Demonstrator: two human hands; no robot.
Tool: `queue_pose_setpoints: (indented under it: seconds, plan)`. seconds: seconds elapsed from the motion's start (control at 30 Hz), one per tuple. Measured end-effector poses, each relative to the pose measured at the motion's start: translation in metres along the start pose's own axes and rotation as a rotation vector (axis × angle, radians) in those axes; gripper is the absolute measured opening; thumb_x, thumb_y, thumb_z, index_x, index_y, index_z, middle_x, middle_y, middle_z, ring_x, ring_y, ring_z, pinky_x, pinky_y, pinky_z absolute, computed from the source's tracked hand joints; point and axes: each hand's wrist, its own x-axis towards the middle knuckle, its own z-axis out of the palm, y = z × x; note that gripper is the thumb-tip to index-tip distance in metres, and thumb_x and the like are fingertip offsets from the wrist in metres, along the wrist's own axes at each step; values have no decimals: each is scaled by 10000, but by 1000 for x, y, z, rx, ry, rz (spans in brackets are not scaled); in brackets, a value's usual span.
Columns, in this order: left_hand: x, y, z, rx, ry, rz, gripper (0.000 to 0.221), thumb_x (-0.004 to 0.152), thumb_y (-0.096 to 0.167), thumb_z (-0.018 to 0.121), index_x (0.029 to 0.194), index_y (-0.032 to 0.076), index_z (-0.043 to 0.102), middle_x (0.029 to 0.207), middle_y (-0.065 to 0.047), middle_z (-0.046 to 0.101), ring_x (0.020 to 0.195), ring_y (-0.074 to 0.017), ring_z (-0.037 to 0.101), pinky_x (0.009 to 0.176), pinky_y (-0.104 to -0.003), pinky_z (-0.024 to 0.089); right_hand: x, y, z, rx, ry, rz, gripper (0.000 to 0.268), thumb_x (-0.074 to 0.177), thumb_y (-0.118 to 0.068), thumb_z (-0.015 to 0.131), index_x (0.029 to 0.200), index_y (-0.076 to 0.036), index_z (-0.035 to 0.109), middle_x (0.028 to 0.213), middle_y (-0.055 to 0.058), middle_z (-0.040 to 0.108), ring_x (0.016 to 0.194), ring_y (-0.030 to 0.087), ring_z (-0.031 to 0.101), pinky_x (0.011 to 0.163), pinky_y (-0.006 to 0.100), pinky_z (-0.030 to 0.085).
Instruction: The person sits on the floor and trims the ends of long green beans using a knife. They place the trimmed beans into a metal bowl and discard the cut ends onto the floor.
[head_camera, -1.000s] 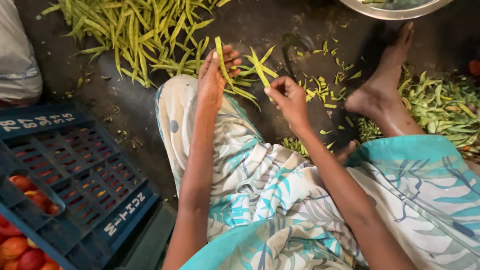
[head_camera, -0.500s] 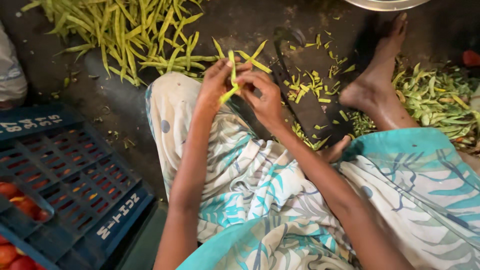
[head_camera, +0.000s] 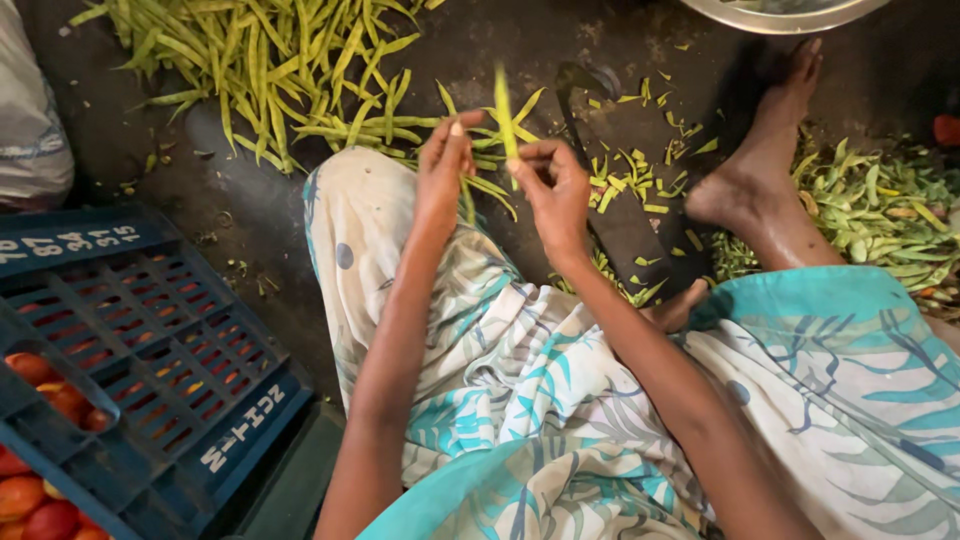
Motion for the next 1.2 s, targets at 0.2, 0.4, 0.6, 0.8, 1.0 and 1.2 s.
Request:
queue_pose_setpoints:
  seconds: [0.2, 0.4, 0.6, 0.8, 1.0, 1.2]
  plan:
    - [15, -6, -21, -427, 69, -123, 313, 1078, 197, 476, 1293, -17, 556, 1147, -148, 718, 965, -209, 699, 865, -347, 589, -14, 24, 12, 39, -146, 102, 189, 925, -39, 767, 1093, -32, 679, 908, -12, 691, 806, 49, 620, 723, 215, 504]
    - [12, 3, -16, -417, -17, 31, 371, 1146, 229, 495, 1403, -31, 556, 1160, -166, 691, 990, -212, 670, 893, -351, 559, -7, 38, 1, -147, -173, 118, 183, 913, -67, 757, 1087, -33, 713, 890, -27, 707, 786, 40, 609, 709, 220, 495]
    - [1, 25, 5, -136, -83, 46, 374, 1111, 260, 465, 1381, 31, 586, 1064, -80, 721, 987, -152, 683, 915, -283, 559, 3, 36, -1, 92, -128, 229, 147, 1019, -124, 716, 1113, -16, 750, 896, -27, 648, 783, 88, 543, 705, 261, 438]
    - [6, 36, -1, -101, 227, 153, 318, 1109, 268, 489, 1277, 57, 658, 798, -1, 615, 685, -77, 555, 613, -218, 483, 9, 25, -15, -858, -266, -611, 278, 917, -40, 692, 1191, -44, 738, 1215, 117, 676, 1075, 322, 625, 901, 409, 485]
    - [11, 38, -24, -40, 312, 267, 298, 1123, 239, 489, 1279, 61, 671, 798, 6, 591, 631, -62, 481, 540, -209, 412, 3, 34, -21, -649, -113, -232, 215, 890, -77, 786, 1104, -63, 764, 1056, 60, 739, 904, 234, 675, 801, 353, 521]
    - [16, 13, -8, -11, 14, -24, 399, 1100, 269, 457, 1355, 8, 618, 1173, -97, 747, 996, -169, 695, 876, -305, 571, 15, 49, -8, 26, -154, 96, 220, 925, -63, 775, 1129, 6, 734, 1007, 10, 742, 885, 88, 662, 817, 241, 544]
